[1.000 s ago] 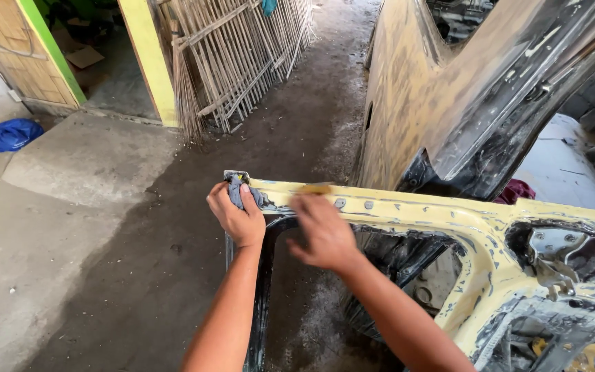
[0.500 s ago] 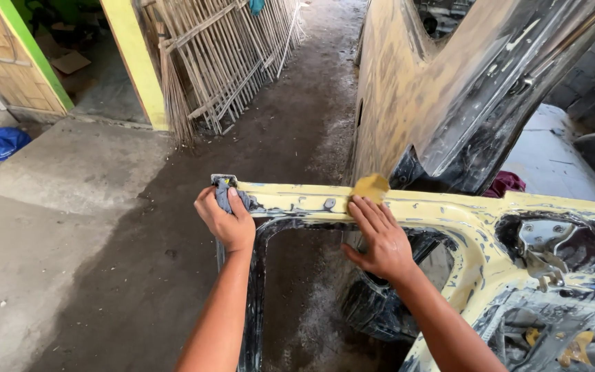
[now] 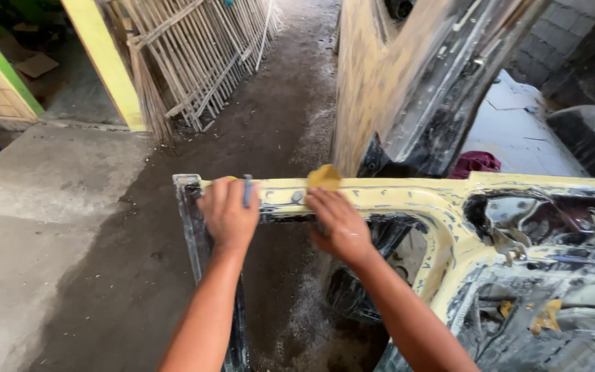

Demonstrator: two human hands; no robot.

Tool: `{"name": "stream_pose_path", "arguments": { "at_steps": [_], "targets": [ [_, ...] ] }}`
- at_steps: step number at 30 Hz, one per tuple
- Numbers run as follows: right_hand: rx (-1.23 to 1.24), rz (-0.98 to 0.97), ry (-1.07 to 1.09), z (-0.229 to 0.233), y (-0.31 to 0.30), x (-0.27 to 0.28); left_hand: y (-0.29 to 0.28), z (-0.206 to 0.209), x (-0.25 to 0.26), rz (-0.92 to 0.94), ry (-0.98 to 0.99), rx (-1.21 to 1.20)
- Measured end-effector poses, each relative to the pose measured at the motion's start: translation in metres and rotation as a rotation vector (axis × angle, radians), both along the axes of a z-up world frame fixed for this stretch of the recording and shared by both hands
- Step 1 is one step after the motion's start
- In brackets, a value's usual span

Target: The person sands the edge of a yellow car door frame using a sanding block held in the right hand while stabilizing the part with the left hand. The action is repetitive and focused on smoothing the surface of the door frame.

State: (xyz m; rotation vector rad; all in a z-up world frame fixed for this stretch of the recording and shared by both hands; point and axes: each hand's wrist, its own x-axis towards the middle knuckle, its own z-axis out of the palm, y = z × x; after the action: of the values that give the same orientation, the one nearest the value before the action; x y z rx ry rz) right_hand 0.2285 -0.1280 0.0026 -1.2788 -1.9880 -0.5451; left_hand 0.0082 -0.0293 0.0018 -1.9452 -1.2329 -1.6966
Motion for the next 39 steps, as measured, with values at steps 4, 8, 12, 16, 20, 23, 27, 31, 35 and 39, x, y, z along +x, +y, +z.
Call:
{"name": "stream_pose_path", "arguments": {
  "at_steps": [4, 8, 12, 16, 20, 23, 27, 31, 35, 39],
  "targets": [
    [0.033, -0.144, -0.014, -0.009, -0.04, 0.084, -0.01, 0.011, 0.079, -0.12, 0.144, 0.011],
    [0.101, -0.356, 0.018, -0.011, -0.074, 0.136, -0.026, 0.011, 0.162, -0.22, 0.231, 0.024],
    [0.096, -0.418, 0.104, -0.022, -0.092, 0.164, -0.039, -0.003, 0.26, -0.321, 0.308, 0.018],
    [0.119, -0.422, 0.157, -0.037, -0.095, 0.173, -0.073, 0.025, 0.281, -0.478, 0.309, 0.005],
    [0.159, -0.494, 0.321, -0.043, -0.089, 0.173, -0.042, 0.007, 0.239, -0.459, 0.396, 0.003],
    [0.192, -0.465, 0.317, -0.026, -0.073, 0.145, -0.028, 0.016, 0.172, -0.307, 0.362, -0.001],
    [0.069, -0.293, 0.214, -0.009, -0.041, 0.075, -0.021, 0.015, 0.134, -0.243, 0.22, 0.026],
    [-0.016, -0.216, 0.012, 0.006, -0.037, 0.067, -0.022, 0.017, 0.141, -0.19, 0.22, -0.003],
    [0.034, -0.223, 0.064, -0.002, -0.069, 0.127, -0.03, 0.019, 0.141, -0.189, 0.205, 0.002],
    [0.169, -0.428, 0.276, -0.032, -0.094, 0.181, -0.028, 0.017, 0.144, -0.156, 0.181, 0.017]
  ]
}}
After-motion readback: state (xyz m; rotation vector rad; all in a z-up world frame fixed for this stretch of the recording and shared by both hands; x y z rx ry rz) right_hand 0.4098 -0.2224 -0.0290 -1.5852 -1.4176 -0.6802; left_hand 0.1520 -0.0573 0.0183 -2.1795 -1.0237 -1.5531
